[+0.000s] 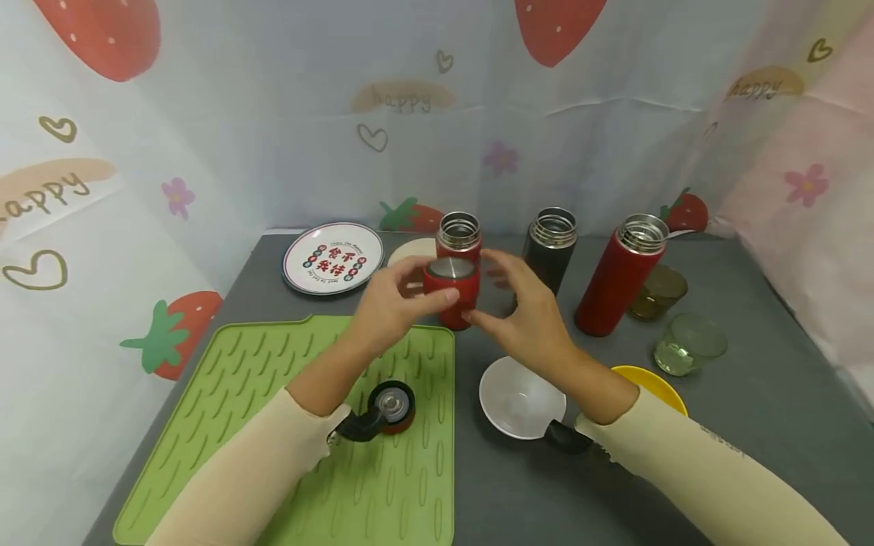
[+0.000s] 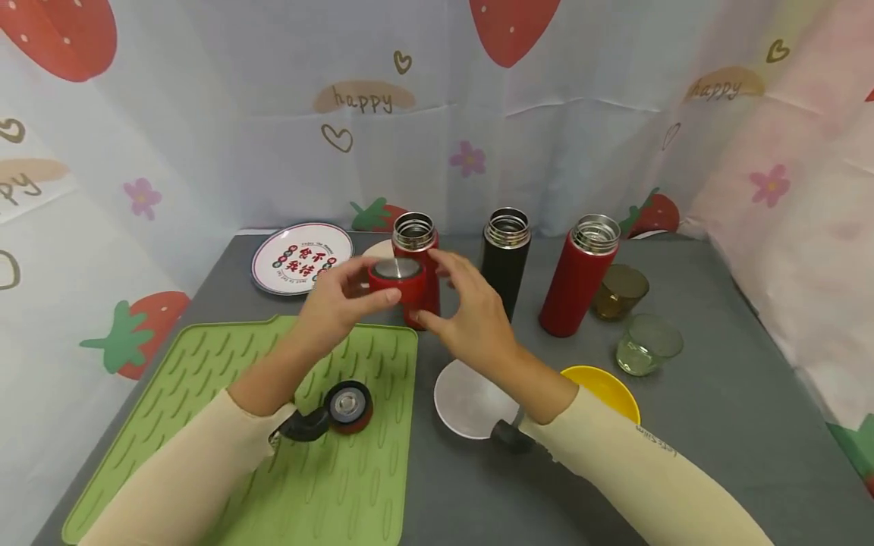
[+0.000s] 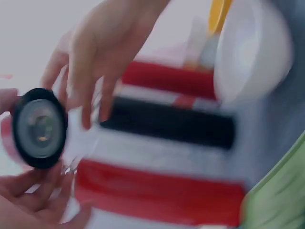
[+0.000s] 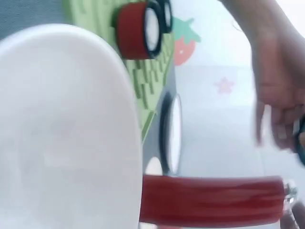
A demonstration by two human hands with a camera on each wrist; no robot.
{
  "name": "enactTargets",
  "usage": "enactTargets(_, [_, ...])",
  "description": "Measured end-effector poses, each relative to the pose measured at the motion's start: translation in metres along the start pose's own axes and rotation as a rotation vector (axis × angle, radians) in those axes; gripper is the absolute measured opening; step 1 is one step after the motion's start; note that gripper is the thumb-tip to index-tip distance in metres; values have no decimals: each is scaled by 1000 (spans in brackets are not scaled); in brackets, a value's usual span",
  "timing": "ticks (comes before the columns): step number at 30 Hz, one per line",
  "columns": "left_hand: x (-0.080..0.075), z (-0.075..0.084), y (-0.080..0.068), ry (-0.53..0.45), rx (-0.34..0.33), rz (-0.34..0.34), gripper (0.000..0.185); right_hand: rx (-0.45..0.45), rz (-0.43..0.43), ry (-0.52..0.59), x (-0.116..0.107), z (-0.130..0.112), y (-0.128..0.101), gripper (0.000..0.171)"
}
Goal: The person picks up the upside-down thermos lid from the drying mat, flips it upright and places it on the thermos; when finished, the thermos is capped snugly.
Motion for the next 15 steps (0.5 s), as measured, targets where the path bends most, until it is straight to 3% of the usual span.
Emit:
enactTargets(4, [-13,0,36,195,166,186,56,275,-38,70,10,13,25,93])
enactTargets(6, [-15,-7,50,270,189,229,59,393,-88,118,21,22,39,96])
enactTargets(10, [-11,-22,63,325,174,232,64,520,-177,223,40,40,57,91])
enactTargets(15, [-3,-30,66,325,189,195,67,542,-184,204,46,53,62,81])
Point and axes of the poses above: each hand's wrist, its own y-axis towards the middle knuckle, its own x-axis out of the palm, z = x × y, the point moved 3 cm from there along y, towards the middle knuckle, and after that the axes turned 14 degrees about x, right-handed, at the moved point
